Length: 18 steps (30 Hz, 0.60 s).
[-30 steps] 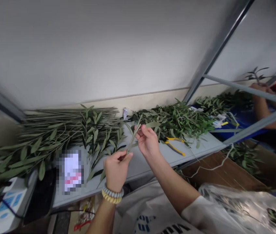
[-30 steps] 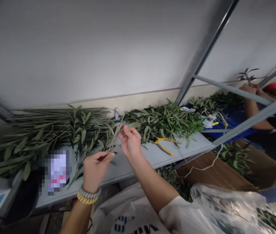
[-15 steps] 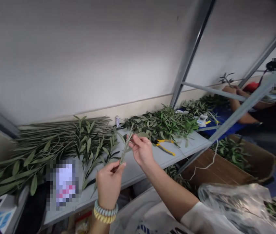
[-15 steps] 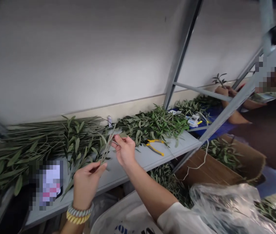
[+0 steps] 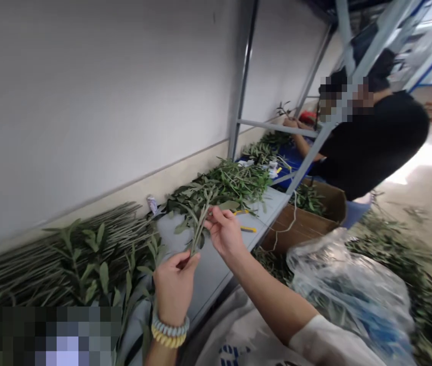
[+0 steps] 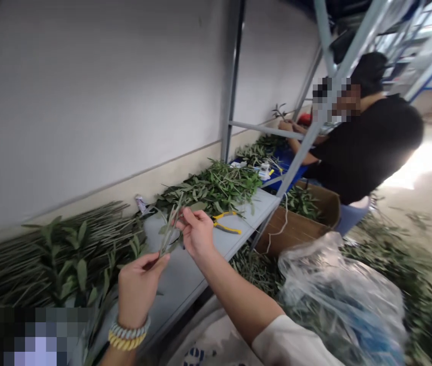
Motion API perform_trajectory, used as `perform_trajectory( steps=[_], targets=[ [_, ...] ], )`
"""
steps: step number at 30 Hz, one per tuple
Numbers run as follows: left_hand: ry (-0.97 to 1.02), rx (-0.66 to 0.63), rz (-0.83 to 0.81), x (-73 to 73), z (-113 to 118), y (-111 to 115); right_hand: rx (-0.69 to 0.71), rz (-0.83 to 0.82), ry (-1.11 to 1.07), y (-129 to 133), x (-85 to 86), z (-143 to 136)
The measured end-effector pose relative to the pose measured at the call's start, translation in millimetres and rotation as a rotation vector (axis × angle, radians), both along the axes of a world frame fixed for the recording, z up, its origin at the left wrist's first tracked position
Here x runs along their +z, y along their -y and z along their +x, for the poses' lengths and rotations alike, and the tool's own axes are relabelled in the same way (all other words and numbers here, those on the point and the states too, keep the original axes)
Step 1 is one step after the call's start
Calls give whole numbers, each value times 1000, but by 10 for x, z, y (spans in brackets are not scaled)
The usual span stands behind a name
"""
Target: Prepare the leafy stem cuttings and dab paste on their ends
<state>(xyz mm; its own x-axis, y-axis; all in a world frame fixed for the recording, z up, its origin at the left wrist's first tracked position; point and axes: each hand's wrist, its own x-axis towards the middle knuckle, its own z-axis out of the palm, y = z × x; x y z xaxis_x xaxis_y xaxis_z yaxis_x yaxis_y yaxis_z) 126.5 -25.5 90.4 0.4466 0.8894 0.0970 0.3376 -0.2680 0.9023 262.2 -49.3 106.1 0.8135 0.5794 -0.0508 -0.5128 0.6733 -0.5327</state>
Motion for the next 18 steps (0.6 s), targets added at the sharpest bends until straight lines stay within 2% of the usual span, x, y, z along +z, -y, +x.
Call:
perform_trajectory(
  steps=[3,7,12,18],
  targets=[
    [-28,-86,3,14,70,-82,-84,-18,-18,17,-55,51],
    [-64,-119,35,25,107,-224,-117,-23,-42,-102,-109,55],
    [-70,-91,89,-6,148,-369,-117,-14,-31,-298,-136,76],
    [-40,-38,92,-83,162,-519,-95,-101,28,-535,-179,53]
  ],
)
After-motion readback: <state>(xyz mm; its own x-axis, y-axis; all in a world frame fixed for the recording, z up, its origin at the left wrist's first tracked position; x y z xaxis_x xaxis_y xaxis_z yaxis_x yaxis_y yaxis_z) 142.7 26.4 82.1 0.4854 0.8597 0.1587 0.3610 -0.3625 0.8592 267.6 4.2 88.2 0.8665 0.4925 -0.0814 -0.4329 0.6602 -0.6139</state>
